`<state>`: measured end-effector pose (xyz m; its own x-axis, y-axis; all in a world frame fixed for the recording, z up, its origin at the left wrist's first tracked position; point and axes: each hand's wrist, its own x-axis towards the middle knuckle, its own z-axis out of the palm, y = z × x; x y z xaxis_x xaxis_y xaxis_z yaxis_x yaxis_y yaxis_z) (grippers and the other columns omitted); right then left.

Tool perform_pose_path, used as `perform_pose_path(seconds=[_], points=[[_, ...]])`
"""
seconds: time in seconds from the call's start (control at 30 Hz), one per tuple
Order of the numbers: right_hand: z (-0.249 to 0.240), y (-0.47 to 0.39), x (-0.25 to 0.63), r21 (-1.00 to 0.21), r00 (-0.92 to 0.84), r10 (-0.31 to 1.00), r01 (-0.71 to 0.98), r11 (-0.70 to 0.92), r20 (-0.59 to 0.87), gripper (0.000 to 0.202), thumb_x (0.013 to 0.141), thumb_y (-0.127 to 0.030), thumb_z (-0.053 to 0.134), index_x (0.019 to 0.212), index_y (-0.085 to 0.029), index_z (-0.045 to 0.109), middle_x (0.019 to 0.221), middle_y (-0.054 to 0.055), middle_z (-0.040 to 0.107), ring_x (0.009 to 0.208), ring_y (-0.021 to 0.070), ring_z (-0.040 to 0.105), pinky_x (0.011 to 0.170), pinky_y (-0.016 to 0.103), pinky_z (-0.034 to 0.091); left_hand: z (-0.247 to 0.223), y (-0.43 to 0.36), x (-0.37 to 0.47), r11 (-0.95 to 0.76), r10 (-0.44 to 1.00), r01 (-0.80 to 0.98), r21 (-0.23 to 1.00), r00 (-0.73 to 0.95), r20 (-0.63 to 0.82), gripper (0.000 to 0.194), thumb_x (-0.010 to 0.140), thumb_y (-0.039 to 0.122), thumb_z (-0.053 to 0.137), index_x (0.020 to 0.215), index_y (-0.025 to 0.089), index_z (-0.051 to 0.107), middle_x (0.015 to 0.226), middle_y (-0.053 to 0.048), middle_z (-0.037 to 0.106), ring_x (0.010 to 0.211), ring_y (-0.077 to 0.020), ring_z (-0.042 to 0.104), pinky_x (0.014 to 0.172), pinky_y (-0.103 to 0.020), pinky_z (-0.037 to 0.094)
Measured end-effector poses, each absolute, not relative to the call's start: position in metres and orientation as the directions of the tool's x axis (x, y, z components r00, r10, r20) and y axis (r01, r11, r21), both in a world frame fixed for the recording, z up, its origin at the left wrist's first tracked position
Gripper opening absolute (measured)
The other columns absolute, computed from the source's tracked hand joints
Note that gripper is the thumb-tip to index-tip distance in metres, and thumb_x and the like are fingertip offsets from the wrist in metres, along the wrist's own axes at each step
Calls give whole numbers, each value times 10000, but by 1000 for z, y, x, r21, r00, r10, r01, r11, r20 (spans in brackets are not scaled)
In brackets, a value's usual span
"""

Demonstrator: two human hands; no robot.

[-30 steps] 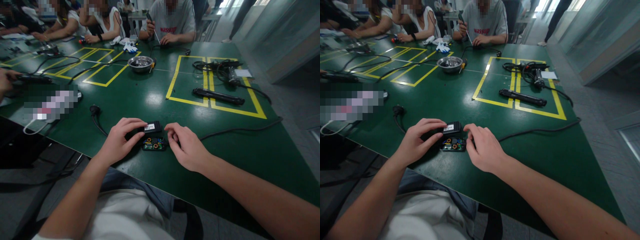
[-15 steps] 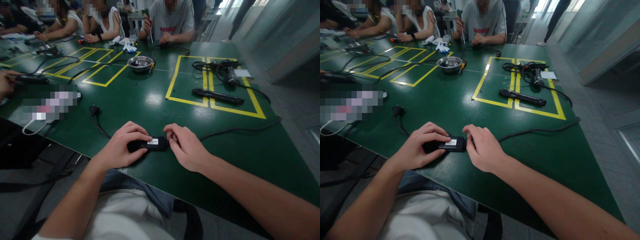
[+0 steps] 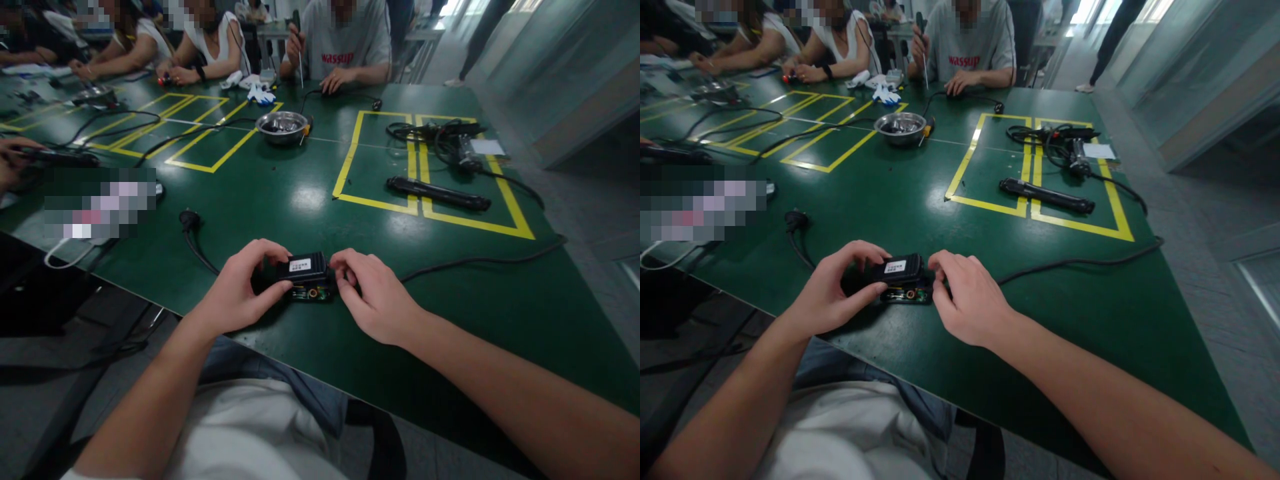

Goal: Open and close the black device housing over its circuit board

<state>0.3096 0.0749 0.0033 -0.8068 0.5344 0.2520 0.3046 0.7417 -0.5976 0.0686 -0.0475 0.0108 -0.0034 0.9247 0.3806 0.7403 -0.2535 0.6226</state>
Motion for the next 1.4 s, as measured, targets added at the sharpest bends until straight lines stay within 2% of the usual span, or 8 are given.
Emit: perform_pose_path(seconds=[0.13,0.3,0.53,0.8,0.93,1.07,1.23,1.4], points=[[0,74,308,-563,-809,510,286,776,292,91,962,-172,534,999,-227,597,840,22,665,745,210,600,752,365,400,5,-43,68,-150,930,774,615,-100,353,125,999,244,689,1114,216,650,1297,-99,782,1118,-264,716,1001,-432,564],[-5,72,307,-490,-817,456,254,834,353,41,952,-191,590,973,-222,606,849,30,670,766,213,613,747,359,410,8,-42,70,-201,920,832,517,-20,391,116,1039,247,613,1040,209,723,1328,-122,745,1209,-286,696,1048,-450,545],[-10,69,308,-476,-811,465,271,836,356,17,974,-214,633,986,-226,632,872,36,705,770,212,662,707,337,455,15,-51,74,-287,930,849,443,136,341,116,985,207,599,872,200,624,781,-4,631,663,-161,572,629,-292,420],[-8,68,309,-515,-774,458,201,833,439,135,1044,-230,553,949,-215,648,880,53,703,760,201,650,713,341,472,17,-52,74,-297,909,818,492,85,409,198,1025,196,522,867,191,641,767,-16,655,675,-165,602,647,-289,435],[-6,69,309,-511,-790,491,270,816,366,130,1025,-194,515,942,-226,609,847,32,670,716,189,602,664,331,416,18,-52,74,-228,948,836,499,75,308,120,958,183,520,903,199,625,764,-5,666,652,-169,583,638,-298,440],[-5,70,307,-482,-801,490,297,824,345,76,975,-189,558,917,-232,581,844,43,662,762,215,597,713,356,427,17,-50,76,-230,942,873,429,89,322,128,944,192,543,957,190,671,922,-75,707,832,-241,639,754,-377,525],[-5,71,305,-466,-798,486,299,833,357,53,952,-181,569,949,-228,593,844,54,661,805,242,592,750,384,408,13,-44,73,-201,937,873,444,39,348,402,1025,176,500,1310,230,779,1452,-131,697,1308,-341,613,1136,-575,506],[-2,72,307,-508,-797,505,301,807,331,123,969,-186,533,1065,-207,607,880,57,670,815,242,595,765,389,407,9,-37,68,-99,965,856,508,-41,258,336,1041,276,600,1303,253,809,1322,-94,798,1243,-324,681,1098,-554,539]])
